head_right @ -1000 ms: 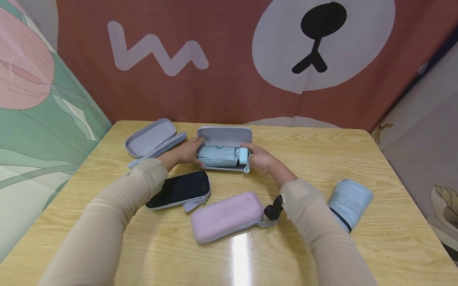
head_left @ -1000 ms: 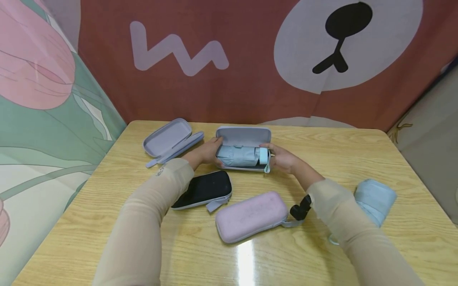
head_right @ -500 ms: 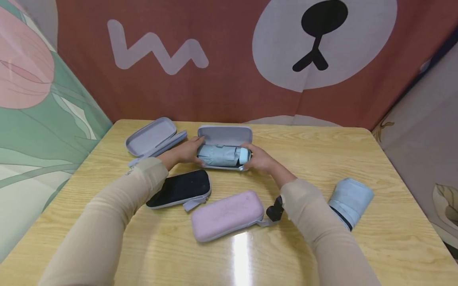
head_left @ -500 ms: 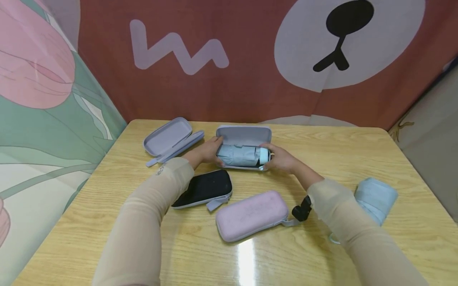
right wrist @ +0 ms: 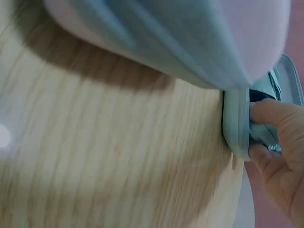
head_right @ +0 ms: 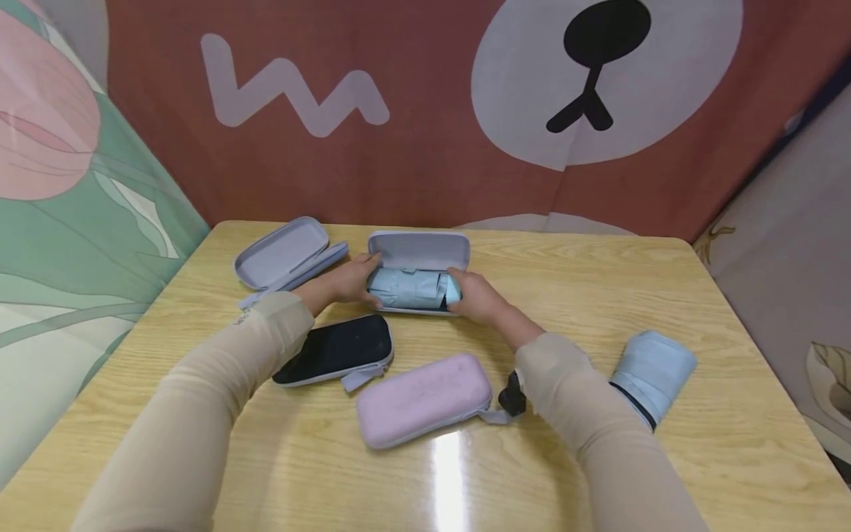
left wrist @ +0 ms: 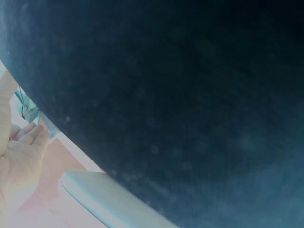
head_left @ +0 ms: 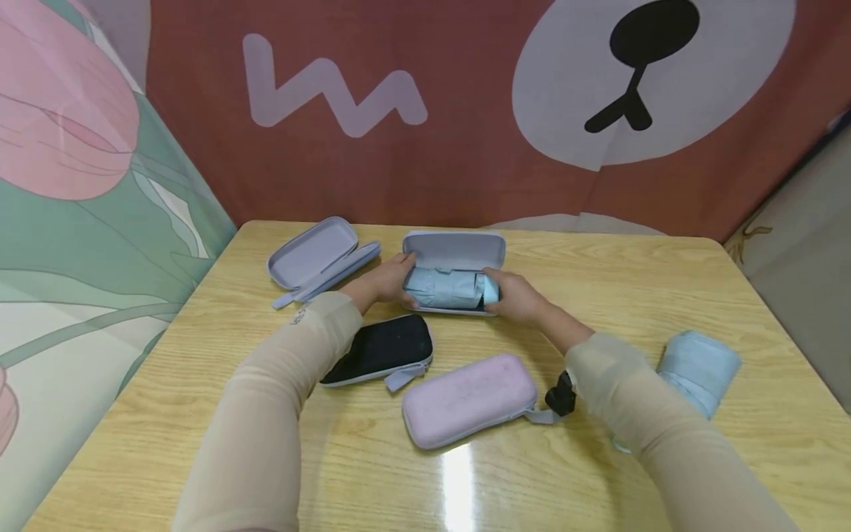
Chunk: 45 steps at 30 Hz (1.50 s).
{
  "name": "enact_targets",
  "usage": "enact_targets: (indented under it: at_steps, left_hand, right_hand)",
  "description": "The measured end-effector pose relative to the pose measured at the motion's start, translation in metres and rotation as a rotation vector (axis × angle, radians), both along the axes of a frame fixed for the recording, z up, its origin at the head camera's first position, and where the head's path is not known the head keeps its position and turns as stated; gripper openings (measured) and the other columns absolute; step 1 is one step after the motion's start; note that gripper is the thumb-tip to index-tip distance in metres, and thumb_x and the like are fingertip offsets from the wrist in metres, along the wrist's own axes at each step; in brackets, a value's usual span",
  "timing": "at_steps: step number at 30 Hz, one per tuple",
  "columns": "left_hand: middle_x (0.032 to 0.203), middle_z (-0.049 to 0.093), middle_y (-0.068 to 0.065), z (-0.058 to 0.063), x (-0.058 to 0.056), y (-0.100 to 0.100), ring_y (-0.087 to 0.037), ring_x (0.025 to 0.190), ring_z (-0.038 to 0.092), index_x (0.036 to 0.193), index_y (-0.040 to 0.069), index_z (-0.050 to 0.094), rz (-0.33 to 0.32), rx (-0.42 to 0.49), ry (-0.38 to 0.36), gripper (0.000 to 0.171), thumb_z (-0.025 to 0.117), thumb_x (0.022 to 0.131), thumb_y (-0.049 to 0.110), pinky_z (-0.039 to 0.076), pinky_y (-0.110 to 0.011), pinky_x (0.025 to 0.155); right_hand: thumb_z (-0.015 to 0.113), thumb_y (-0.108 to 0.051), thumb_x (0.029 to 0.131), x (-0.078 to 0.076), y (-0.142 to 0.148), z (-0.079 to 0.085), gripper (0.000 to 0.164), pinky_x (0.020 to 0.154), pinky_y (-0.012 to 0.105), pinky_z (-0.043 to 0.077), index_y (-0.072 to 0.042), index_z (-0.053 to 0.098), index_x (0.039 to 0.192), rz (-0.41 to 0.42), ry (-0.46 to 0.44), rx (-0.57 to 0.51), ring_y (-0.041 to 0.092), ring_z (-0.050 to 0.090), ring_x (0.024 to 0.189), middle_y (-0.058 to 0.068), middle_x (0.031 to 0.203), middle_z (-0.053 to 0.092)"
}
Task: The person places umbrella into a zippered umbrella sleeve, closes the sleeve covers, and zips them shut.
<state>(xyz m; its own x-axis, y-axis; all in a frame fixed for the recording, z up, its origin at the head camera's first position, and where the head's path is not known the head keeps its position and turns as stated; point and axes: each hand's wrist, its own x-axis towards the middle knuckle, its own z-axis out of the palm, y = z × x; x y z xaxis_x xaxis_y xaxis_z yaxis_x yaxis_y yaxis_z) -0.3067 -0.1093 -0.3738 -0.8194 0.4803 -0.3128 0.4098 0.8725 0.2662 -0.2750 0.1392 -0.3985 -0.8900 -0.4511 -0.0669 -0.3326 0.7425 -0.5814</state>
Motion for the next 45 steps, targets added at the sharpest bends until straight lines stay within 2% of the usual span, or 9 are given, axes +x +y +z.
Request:
enact_targets:
  at_steps: [7,11,14,20,24,29,35,40,45]
  left_hand:
    - [0.14,0.012,-0.02,0.0,0.0,0.001,-0.028,0.127,0.014,0.137,-0.003,0.006,-0.008,0.001,-0.002,0.1,0.069,0.07,0.037,0.018,-0.034,0.101]
    - [0.14,0.012,-0.02,0.0,0.0,0.0,-0.028,0.127,0.014,0.137,-0.003,0.006,-0.001,-0.009,-0.002,0.1,0.069,0.07,0.037,0.018,-0.034,0.101]
    - [0.14,0.012,-0.02,-0.001,-0.001,0.0,-0.028,0.127,0.014,0.137,-0.003,0.006,-0.006,-0.012,0.001,0.1,0.069,0.07,0.037,0.017,-0.034,0.101]
    - [0.139,0.014,-0.019,-0.002,-0.002,0.0,-0.027,0.127,0.015,0.137,-0.003,0.007,-0.011,-0.013,-0.004,0.098,0.068,0.071,0.037,0.017,-0.033,0.101]
    - [0.139,0.015,-0.019,-0.002,-0.003,-0.001,-0.027,0.126,0.016,0.137,-0.003,0.008,-0.01,-0.006,-0.011,0.095,0.067,0.073,0.037,0.017,-0.033,0.101]
    - [0.139,0.017,-0.019,-0.002,-0.004,-0.004,-0.027,0.126,0.017,0.136,-0.003,0.012,-0.015,0.023,-0.009,0.092,0.067,0.073,0.036,0.017,-0.033,0.101]
    - [0.139,0.02,-0.017,0.0,-0.003,-0.01,-0.026,0.126,0.018,0.136,0.0,0.018,0.001,0.109,-0.031,0.089,0.068,0.072,0.035,0.019,-0.034,0.1]
    - [0.131,0.035,-0.017,0.002,-0.004,-0.017,-0.027,0.119,0.033,0.131,-0.002,0.033,0.018,0.218,0.008,0.071,0.062,0.078,0.035,0.029,-0.036,0.095]
    - [0.122,0.046,-0.018,0.003,-0.005,-0.02,-0.028,0.109,0.044,0.125,-0.003,0.042,0.1,0.27,0.035,0.056,0.053,0.085,0.035,0.036,-0.038,0.088]
  right_hand:
    - [0.065,-0.005,0.074,0.0,-0.005,0.007,0.074,0.09,0.042,0.033,0.007,0.022,0.133,-0.013,-0.041,0.054,0.036,0.034,0.115,0.026,0.13,0.033]
    - [0.062,0.001,0.074,0.001,-0.008,0.01,0.075,0.077,0.037,0.039,0.008,0.018,0.134,-0.041,-0.105,0.036,0.033,0.039,0.109,0.026,0.132,0.028]
    - [0.063,0.001,0.073,0.003,-0.011,0.011,0.073,0.071,0.035,0.04,0.008,0.022,0.133,-0.075,-0.089,0.042,0.032,0.043,0.102,0.025,0.13,0.031]
    - [0.067,-0.004,0.07,0.004,-0.01,0.011,0.065,0.088,0.042,0.036,0.006,0.038,0.126,-0.121,0.006,0.069,0.035,0.038,0.113,0.023,0.123,0.043]
    - [0.068,-0.006,0.07,0.001,-0.008,0.009,0.063,0.092,0.043,0.032,0.006,0.04,0.125,-0.137,-0.013,0.039,0.035,0.035,0.116,0.023,0.123,0.042]
    - [0.069,-0.009,0.071,-0.006,-0.001,0.0,0.065,0.09,0.043,0.034,0.008,0.038,0.126,-0.156,-0.053,-0.04,0.036,0.036,0.114,0.024,0.124,0.04]
    - [0.068,-0.014,0.075,-0.009,0.008,-0.008,0.087,0.087,0.044,0.036,-0.002,0.009,0.138,-0.197,-0.264,-0.256,0.037,0.03,0.118,0.025,0.131,0.027]
    - [0.063,-0.019,0.079,-0.01,0.007,-0.002,0.089,0.09,0.046,0.032,-0.007,-0.002,0.139,-0.281,-0.351,-0.378,0.036,0.027,0.12,0.023,0.135,0.023]
    - [0.058,-0.024,0.083,-0.015,0.008,0.002,0.085,0.094,0.044,0.029,-0.006,-0.003,0.139,-0.356,-0.379,-0.457,0.035,0.028,0.12,0.023,0.136,0.022]
